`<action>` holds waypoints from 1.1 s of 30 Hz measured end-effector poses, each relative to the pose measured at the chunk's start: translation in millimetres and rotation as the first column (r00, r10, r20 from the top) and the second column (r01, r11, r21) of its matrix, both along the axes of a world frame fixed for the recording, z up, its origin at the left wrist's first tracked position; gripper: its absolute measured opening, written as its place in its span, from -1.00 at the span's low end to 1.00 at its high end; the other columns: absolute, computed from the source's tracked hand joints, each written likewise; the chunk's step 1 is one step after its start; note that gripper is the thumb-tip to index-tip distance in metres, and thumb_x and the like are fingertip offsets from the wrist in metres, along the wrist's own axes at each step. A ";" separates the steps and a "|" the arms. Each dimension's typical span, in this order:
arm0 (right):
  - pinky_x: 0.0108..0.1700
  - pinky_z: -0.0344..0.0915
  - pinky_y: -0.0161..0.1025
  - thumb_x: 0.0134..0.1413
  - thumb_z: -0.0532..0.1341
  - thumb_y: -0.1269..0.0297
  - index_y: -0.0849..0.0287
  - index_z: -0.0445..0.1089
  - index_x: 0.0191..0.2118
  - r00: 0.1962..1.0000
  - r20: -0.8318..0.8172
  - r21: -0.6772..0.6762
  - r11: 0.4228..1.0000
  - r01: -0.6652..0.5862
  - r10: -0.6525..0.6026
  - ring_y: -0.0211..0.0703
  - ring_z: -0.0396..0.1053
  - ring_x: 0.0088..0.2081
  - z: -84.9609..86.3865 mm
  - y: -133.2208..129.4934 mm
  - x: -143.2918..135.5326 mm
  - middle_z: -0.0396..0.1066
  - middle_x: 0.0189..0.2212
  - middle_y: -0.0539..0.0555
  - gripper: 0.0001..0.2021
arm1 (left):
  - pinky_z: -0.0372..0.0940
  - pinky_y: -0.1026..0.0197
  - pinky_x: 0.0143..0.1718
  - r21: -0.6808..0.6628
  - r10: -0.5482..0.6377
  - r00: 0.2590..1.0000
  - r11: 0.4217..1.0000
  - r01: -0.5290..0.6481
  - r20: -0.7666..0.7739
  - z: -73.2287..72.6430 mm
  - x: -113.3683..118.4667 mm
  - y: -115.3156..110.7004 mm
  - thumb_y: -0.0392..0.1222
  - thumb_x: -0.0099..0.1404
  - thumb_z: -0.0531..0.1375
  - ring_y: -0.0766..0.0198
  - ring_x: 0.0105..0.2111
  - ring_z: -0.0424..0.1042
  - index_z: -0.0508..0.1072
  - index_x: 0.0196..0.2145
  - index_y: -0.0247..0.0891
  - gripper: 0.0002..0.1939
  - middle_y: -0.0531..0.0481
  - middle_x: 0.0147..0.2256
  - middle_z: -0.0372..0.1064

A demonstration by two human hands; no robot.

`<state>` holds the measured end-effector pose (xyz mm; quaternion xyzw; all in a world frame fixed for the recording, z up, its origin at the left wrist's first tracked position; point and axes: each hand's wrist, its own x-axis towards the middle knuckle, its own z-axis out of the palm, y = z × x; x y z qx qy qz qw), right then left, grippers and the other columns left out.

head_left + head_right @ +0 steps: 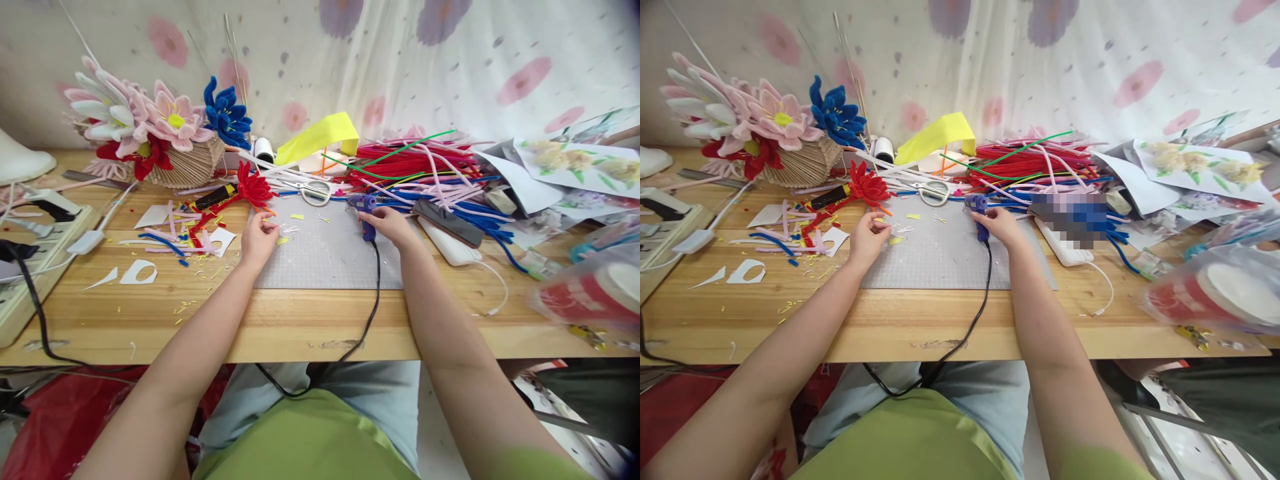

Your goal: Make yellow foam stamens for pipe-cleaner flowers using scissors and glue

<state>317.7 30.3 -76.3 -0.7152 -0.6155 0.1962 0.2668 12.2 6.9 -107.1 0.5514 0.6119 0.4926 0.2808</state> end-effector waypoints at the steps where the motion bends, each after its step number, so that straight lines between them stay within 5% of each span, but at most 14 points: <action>1: -0.29 0.24 -0.19 -0.11 0.19 -0.14 0.19 0.36 -0.39 1.000 -0.029 -0.014 1.000 0.000 0.000 -0.10 0.36 -0.36 -4.3 1.4 -6.4 0.44 -0.39 0.13 -0.58 | 0.29 0.25 -0.29 -0.002 -0.006 1.000 1.000 0.006 0.003 -0.7 0.1 -0.5 -0.34 0.04 0.20 0.37 -0.47 0.37 0.37 -0.19 -0.23 -0.69 0.07 -0.43 0.43; 7: -0.20 0.28 -0.13 -0.10 0.21 0.14 0.20 0.38 -0.35 0.995 -0.038 0.011 0.996 0.093 -0.092 -0.01 0.41 -0.26 -16.5 4.0 -27.6 0.45 -0.37 0.15 -0.77 | 0.29 0.25 -0.28 -0.006 -0.034 0.999 0.999 0.034 -0.027 -1.4 2.2 -5.4 -0.34 0.04 0.20 0.36 -0.45 0.39 0.37 -0.18 -0.23 -0.67 0.07 -0.43 0.43; 10: -0.24 0.31 -0.15 -0.14 0.18 0.23 0.20 0.37 -0.34 0.970 -0.208 0.042 0.990 0.137 -0.125 -0.04 0.41 -0.27 -15.4 4.4 -29.5 0.45 -0.36 0.13 -0.80 | 0.29 0.23 -0.26 -0.003 -0.037 0.997 0.999 0.036 -0.061 0.0 3.3 -5.9 -0.34 0.03 0.21 0.35 -0.46 0.39 0.37 -0.17 -0.23 -0.66 0.07 -0.43 0.44; 14: -0.41 0.31 -0.30 -0.18 0.15 0.26 0.16 0.30 -0.34 0.794 -0.591 0.065 0.972 0.226 -0.145 -0.21 0.41 -0.35 -6.2 1.5 -28.4 0.43 -0.30 0.09 -0.81 | 0.29 0.22 -0.27 0.003 -0.025 0.996 1.000 0.025 -0.088 3.2 5.5 -4.6 -0.34 0.04 0.20 0.34 -0.45 0.39 0.36 -0.17 -0.21 -0.66 0.07 -0.43 0.44; 17: -0.50 0.25 -0.36 -0.14 0.15 0.17 0.13 0.27 -0.35 0.708 -0.703 0.158 0.956 0.248 -0.067 -0.28 0.38 -0.41 0.3 -3.4 -29.4 0.43 -0.31 0.06 -0.81 | 0.28 0.22 -0.27 0.003 -0.016 0.993 1.000 0.017 -0.120 5.8 8.0 -4.8 -0.35 0.04 0.20 0.33 -0.44 0.39 0.36 -0.16 -0.21 -0.65 0.06 -0.41 0.45; 21: -0.57 0.17 -0.36 -0.13 0.22 0.02 0.16 0.34 -0.38 0.678 -0.722 0.233 0.971 0.051 0.137 -0.35 0.27 -0.55 -0.2 -12.9 -41.4 0.40 -0.46 0.03 -0.71 | 0.27 0.20 -0.26 0.026 -0.019 0.984 0.999 0.024 -0.177 6.3 10.1 -6.3 -0.33 0.06 0.19 0.31 -0.41 0.39 0.34 -0.11 -0.24 -0.62 0.03 -0.37 0.46; 26: -0.59 0.11 -0.34 -0.20 0.28 -0.10 0.24 0.42 -0.41 0.774 -0.585 0.056 0.965 -0.258 0.241 -0.38 0.16 -0.65 -11.0 -23.8 -69.7 0.27 -0.67 -0.04 -0.57 | 0.27 0.19 -0.19 0.048 -0.004 0.980 0.999 0.014 -0.198 3.6 10.0 -7.2 -0.31 0.07 0.18 0.29 -0.33 0.42 0.34 -0.10 -0.22 -0.62 0.04 -0.36 0.47; 33: -0.52 0.13 -0.33 -0.16 0.25 -0.11 0.22 0.44 -0.40 0.859 -0.389 0.078 0.941 -0.330 0.334 -0.32 0.19 -0.59 -22.8 -24.8 -84.6 0.36 -0.62 0.00 -0.57 | 0.27 0.17 -0.15 0.052 0.000 0.978 0.999 0.011 -0.209 1.9 11.2 -6.6 -0.32 0.06 0.18 0.24 -0.26 0.42 0.34 -0.10 -0.22 -0.61 0.02 -0.38 0.46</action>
